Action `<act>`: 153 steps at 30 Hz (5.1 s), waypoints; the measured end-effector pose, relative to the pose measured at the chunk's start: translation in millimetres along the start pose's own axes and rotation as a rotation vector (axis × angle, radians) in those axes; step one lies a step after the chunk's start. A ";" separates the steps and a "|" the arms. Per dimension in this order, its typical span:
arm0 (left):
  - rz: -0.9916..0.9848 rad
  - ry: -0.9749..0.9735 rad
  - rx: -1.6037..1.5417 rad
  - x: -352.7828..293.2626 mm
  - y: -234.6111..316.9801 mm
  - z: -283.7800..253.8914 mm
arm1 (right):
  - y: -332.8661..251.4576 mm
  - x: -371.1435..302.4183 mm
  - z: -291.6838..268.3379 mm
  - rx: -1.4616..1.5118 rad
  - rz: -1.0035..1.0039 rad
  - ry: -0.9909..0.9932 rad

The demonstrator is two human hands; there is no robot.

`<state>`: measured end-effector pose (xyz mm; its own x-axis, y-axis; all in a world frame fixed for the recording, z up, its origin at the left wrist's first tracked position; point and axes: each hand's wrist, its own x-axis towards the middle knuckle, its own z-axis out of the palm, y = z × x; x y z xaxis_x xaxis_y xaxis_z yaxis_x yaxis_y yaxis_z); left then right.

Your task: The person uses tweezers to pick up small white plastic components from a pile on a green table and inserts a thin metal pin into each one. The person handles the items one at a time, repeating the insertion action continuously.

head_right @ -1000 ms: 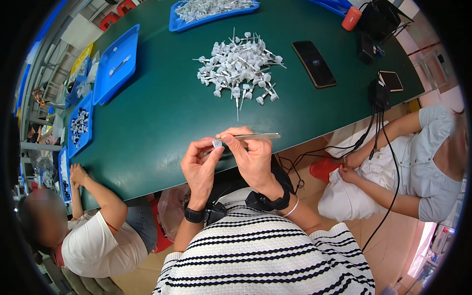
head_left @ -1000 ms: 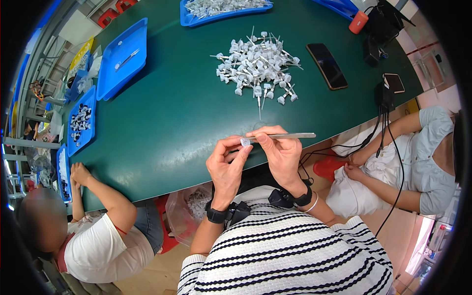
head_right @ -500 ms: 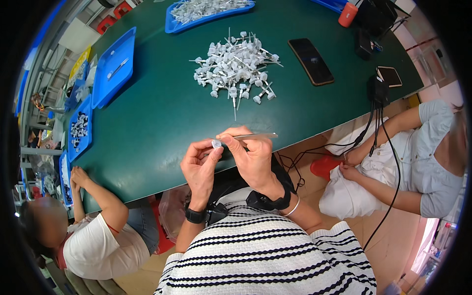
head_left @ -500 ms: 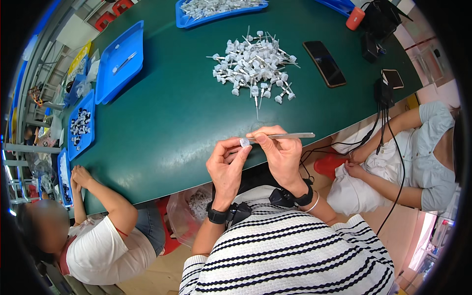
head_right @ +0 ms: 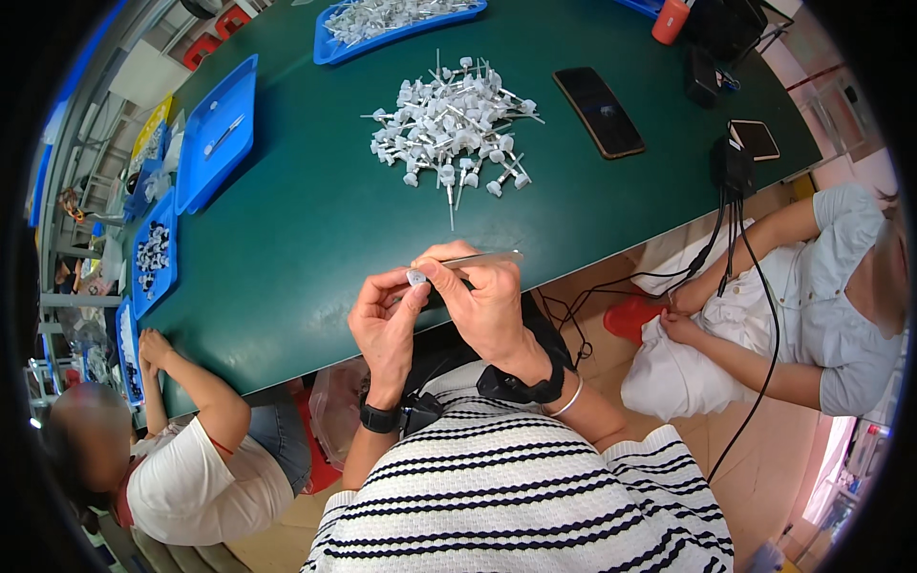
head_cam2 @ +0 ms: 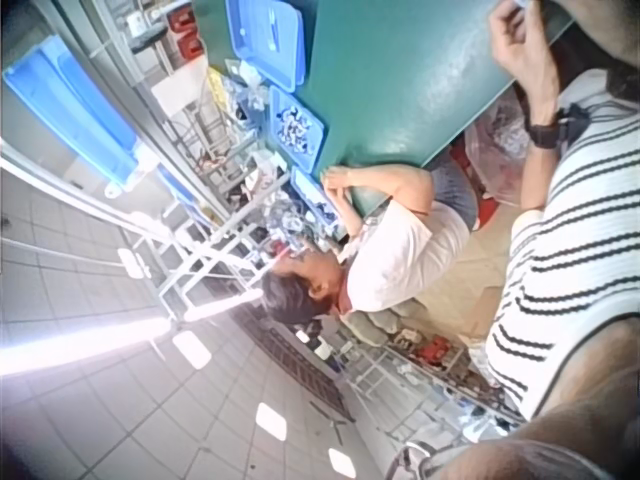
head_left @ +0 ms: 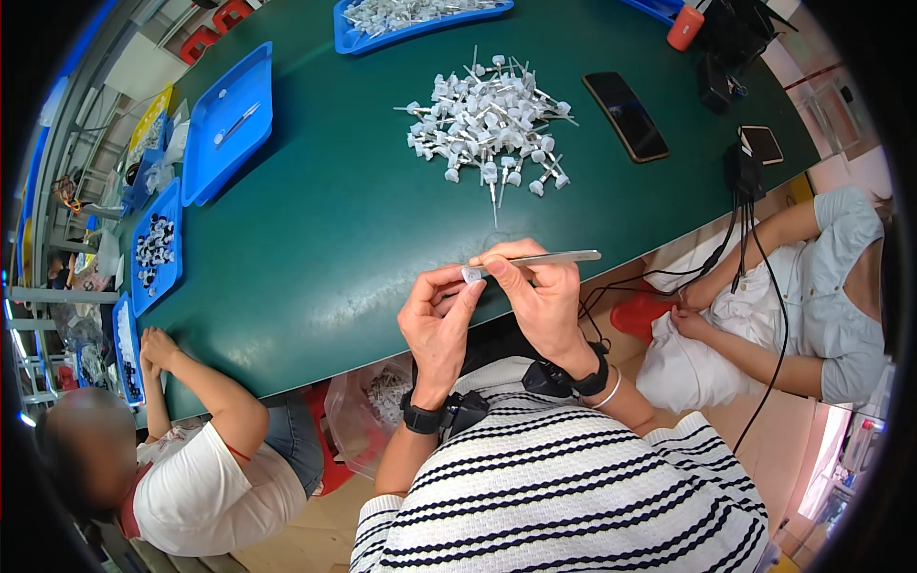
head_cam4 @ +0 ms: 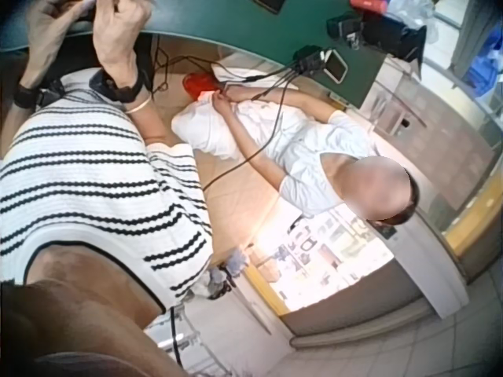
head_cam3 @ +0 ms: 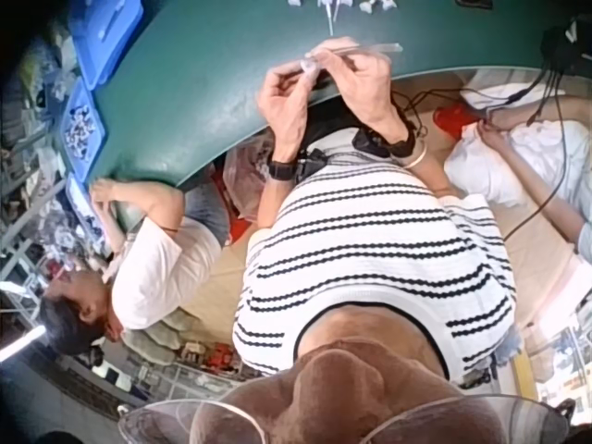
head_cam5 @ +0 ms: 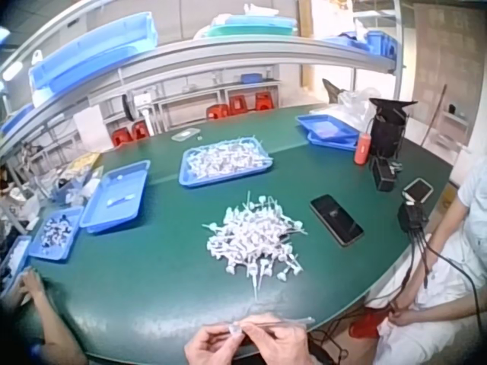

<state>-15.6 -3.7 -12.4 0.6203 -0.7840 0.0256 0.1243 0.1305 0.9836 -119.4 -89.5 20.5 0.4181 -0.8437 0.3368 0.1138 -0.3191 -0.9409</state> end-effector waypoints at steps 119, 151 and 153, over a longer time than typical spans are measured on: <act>0.213 0.067 0.341 -8.3 -0.8 3.6 | 12.0 -5.8 3.3 -0.042 -0.078 0.016; 0.012 -0.012 -0.141 -6.4 -7.9 -0.3 | -0.8 0.4 -6.2 -0.161 -0.131 -0.067; 0.010 -0.009 -0.146 -5.8 -6.9 0.3 | -1.5 1.2 -5.1 -0.168 -0.128 -0.078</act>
<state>-20.3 -0.2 -19.3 0.6149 -0.7877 0.0380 0.2293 0.2248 0.9470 -123.6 -92.2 22.5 0.4790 -0.7580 0.4427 0.0209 -0.4944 -0.8690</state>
